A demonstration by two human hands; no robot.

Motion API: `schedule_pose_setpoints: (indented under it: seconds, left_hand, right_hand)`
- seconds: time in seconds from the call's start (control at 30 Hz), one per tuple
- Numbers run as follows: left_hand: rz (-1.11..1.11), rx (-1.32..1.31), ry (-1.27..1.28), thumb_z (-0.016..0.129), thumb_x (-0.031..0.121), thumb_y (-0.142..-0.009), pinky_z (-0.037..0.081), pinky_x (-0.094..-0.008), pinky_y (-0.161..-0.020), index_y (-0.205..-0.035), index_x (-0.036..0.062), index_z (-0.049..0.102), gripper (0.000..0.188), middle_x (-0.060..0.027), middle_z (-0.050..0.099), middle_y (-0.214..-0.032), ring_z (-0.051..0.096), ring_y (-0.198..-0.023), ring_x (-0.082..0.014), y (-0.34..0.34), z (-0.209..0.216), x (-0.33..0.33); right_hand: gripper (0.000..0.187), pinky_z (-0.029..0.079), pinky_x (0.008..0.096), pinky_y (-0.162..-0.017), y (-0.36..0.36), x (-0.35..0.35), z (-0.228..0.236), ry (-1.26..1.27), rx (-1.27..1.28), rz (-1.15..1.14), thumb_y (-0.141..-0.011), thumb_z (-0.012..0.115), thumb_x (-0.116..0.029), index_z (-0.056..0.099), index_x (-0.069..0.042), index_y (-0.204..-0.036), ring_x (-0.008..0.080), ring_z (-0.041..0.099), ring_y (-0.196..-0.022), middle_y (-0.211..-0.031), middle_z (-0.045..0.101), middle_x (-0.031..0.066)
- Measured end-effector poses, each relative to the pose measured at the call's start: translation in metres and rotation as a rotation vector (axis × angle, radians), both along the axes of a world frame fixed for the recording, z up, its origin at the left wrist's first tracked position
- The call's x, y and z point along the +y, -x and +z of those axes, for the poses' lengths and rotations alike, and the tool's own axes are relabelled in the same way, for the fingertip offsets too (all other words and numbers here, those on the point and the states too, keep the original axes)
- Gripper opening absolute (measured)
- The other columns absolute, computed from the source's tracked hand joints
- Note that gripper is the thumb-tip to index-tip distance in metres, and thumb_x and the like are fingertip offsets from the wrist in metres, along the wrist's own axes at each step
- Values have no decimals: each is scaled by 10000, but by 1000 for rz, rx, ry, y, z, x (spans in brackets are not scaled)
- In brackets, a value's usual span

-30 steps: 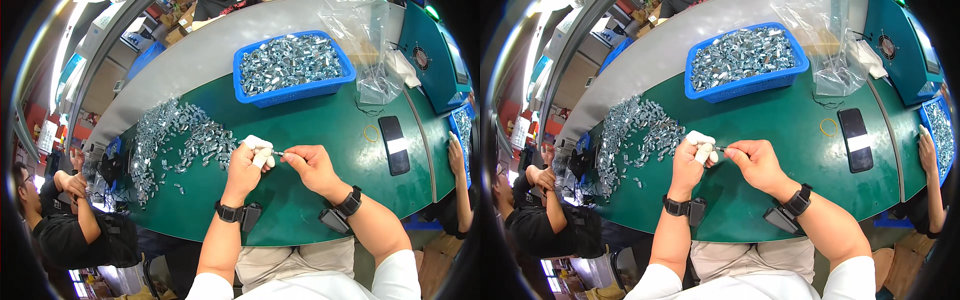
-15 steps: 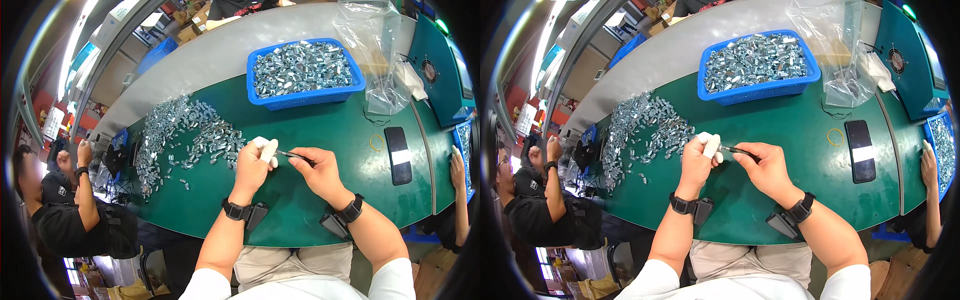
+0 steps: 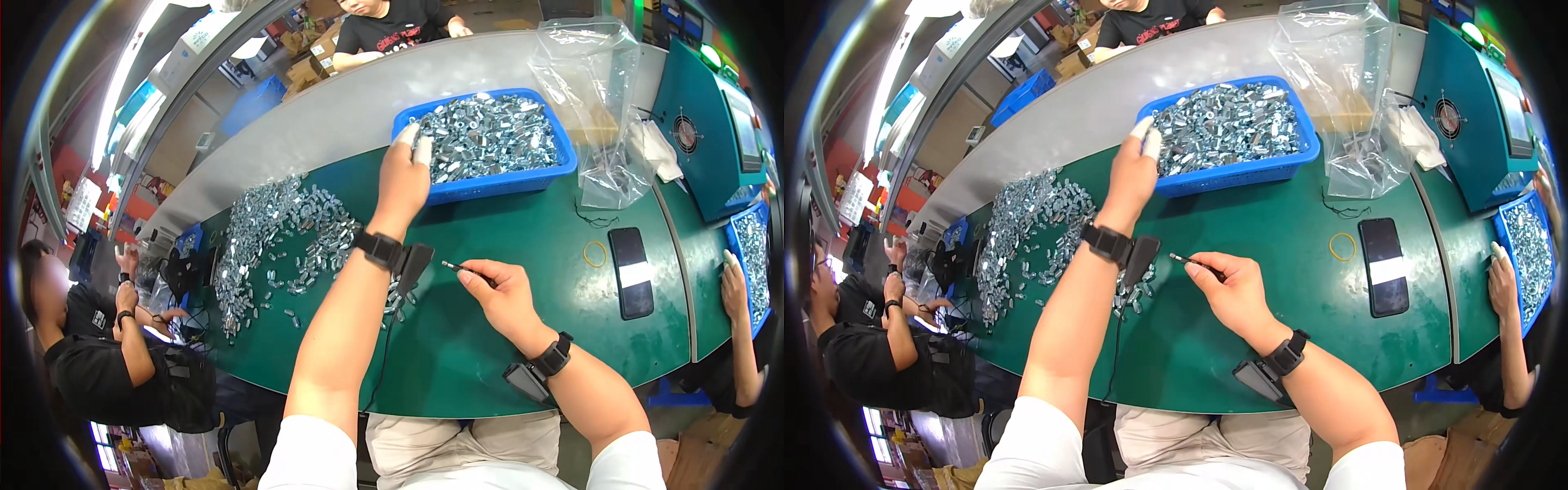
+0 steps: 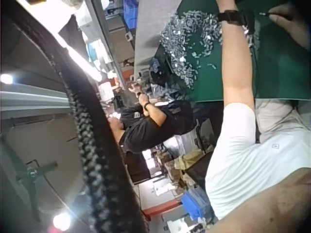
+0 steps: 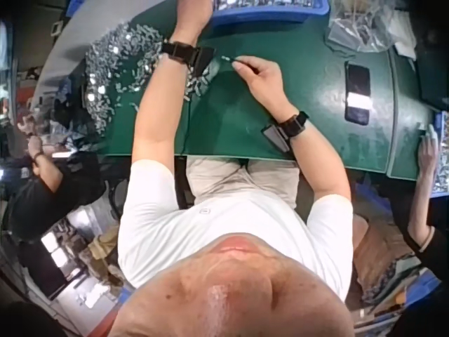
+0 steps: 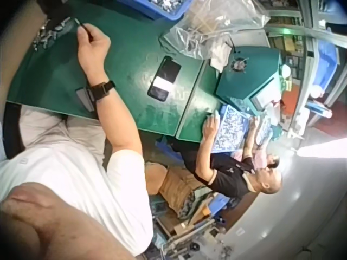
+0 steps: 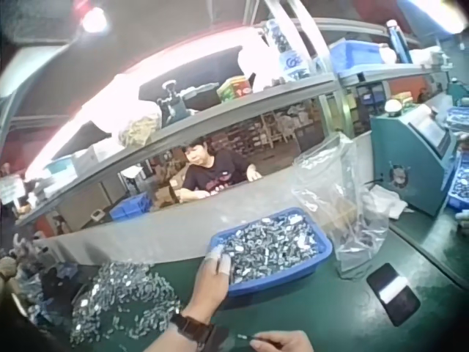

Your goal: The person is assembling small metal components by hand at a manual workstation.

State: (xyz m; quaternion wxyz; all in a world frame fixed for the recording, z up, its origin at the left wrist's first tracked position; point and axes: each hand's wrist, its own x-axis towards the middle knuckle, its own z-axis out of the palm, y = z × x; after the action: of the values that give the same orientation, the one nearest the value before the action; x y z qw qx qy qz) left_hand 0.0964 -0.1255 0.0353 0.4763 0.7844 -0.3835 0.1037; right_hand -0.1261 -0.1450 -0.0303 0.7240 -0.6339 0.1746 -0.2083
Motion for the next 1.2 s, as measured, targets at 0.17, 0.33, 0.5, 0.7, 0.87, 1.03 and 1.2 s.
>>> schedule_pose_setpoints:
  seconds: [0.17, 0.33, 0.5, 0.7, 0.87, 1.03, 1.2]
  left_hand:
    - [81, -367, -561, 528, 383, -958, 276, -455, -1126, -1426, 90, 436, 560, -238, 403, -1459, 342, -1362, -438, 20, -12, -19]
    - [27, -294, -610, 520, 402, -956, 197, -503, -1150, -1464, 152, 395, 579, -226, 311, -1519, 230, -1407, -457, -5, -9, -49]
    - [-75, -287, -583, 506, 379, -967, 236, -497, -1138, -1452, 141, 411, 548, -251, 337, -1495, 284, -1388, -446, -29, -8, -72]
    - [0, -328, -491, 500, 363, -978, 314, -448, -1101, -1409, 102, 464, 505, -259, 462, -1402, 417, -1316, -417, -45, -6, -66]
    - [-91, 150, -9, 542, 313, -969, 407, -373, -993, -1317, 58, 544, 432, -180, 598, -1234, 550, -1151, -283, -29, 20, -8]
    - [-53, 561, 189, 588, 234, -946, 463, -290, -864, -1152, -18, 621, 328, -57, 672, -1044, 599, -947, -127, 14, 17, 66]
    - [90, 466, -300, 731, 163, -803, 484, -283, -759, -919, 37, 706, 173, -63, 694, -799, 630, -833, -156, 58, -25, 94]
  right_hand:
    - [167, 346, 189, -532, 1, -8, 2, -99, 9, -15, -913, 670, -110, 701, 12, -1023, 10, 442, -624, -725, 583, -64]
    - [172, 373, 193, -558, 2, -8, 6, -142, -1, 8, -912, 671, -110, 701, 21, -1020, 18, 469, -654, -753, 607, -54]
    - [189, 401, 209, -558, 4, -5, 1, -51, -9, 16, -902, 679, -133, 704, 24, -1003, 30, 494, -649, -748, 632, -32]
    - [189, 403, 209, -553, 1, 1, -1, -51, -17, 48, -898, 681, -140, 705, 26, -986, 33, 498, -640, -738, 631, -30]
    - [160, 378, 187, -558, 0, -1, 1, -120, -5, 60, -910, 673, -113, 707, 10, -1006, 14, 479, -653, -775, 622, -52]
    - [158, 340, 188, -513, 2, -8, 5, -143, 16, 47, -915, 665, -124, 709, -1, -1004, 9, 443, -603, -736, 590, -63]
    - [168, 329, 193, -500, 0, -7, 5, -88, 25, 33, -915, 659, -136, 708, 0, -1001, 14, 430, -586, -706, 565, -69]
